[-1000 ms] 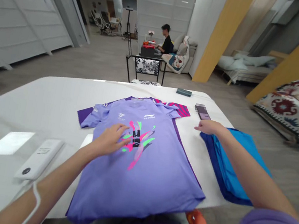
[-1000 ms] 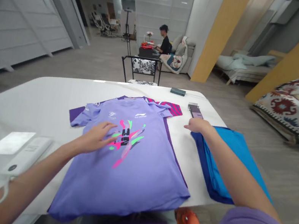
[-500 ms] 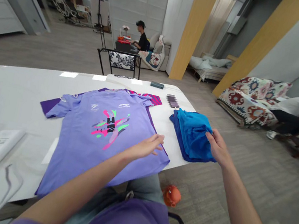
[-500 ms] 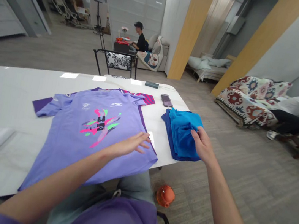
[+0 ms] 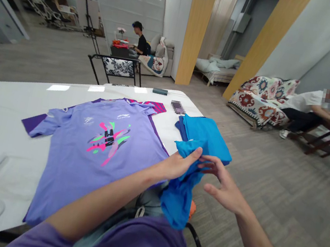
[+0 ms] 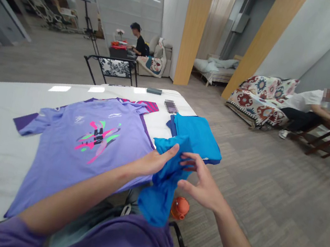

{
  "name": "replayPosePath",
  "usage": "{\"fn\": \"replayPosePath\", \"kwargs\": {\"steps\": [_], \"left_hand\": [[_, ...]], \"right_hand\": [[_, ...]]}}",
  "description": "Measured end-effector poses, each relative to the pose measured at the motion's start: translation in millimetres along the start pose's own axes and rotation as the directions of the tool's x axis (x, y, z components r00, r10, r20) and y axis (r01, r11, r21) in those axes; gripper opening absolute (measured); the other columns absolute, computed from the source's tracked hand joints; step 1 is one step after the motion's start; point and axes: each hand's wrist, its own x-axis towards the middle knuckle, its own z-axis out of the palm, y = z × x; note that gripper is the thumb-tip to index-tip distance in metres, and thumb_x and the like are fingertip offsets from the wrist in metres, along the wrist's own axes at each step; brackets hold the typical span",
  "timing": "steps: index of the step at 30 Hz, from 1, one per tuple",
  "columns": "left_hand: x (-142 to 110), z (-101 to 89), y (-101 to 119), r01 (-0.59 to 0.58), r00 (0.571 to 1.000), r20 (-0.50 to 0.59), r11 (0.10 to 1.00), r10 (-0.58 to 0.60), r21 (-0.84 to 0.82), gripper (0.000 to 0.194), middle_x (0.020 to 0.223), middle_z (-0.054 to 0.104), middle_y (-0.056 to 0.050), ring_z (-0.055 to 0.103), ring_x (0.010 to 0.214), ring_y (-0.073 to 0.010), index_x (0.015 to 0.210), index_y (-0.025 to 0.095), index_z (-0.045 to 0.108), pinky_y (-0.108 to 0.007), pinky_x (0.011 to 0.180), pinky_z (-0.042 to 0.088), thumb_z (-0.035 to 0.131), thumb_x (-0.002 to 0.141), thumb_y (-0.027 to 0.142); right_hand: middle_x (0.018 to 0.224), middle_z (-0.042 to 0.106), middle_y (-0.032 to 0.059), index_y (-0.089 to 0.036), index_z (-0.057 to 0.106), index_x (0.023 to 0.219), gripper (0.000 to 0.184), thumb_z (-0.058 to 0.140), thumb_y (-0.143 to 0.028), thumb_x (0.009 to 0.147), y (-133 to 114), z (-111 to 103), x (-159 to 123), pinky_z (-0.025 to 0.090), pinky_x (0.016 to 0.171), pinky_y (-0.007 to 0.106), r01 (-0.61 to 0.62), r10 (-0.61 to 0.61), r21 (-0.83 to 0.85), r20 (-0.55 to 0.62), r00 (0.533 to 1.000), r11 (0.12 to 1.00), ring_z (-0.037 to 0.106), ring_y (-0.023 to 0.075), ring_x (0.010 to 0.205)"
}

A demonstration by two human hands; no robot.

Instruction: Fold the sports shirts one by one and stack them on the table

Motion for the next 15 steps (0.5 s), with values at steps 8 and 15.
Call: {"fn": "replayPosePath", "kwargs": {"steps": [8, 15], "left_hand": [[-44, -30.4, 135, -0.36, 0.932, 0.219, 0.686, 0.288, 0.632, 0.071, 0.131, 0.079, -0.012, 0.064, 0.144, -0.045, 0.118, 0.024, 0.079, -0.064, 0.126, 0.055, 0.071, 0.094, 0.091], [-73, -103.3, 184, -0.032, 0.692, -0.284, 0.421, 0.664, 0.906, 0.086, 0.177, 0.046, -0.012, 0.017, 0.172, -0.0638, 0.152, 0.022, 0.061, -0.083, 0.131, 0.034, 0.08, 0.095, 0.083]], "right_hand": [[0.1, 0.073, 0.0036, -0.029, 0.071, 0.115, 0.03, 0.077, -0.058, 0.107, -105, 1, 89, 0.066, 0.088, 0.043, 0.207, -0.23, -0.141, -0.181, 0.956, 0.968, 0.072, 0.0255, 0.093], [0.102, 0.069, -0.0011, -0.025, 0.077, 0.128, 0.03, 0.061, -0.048, 0.12, -195, -49, 159, 0.06, 0.092, 0.032, 0.452, -0.485, -0.219, -0.134, 0.864, 0.865, 0.068, 0.0163, 0.095]]}}
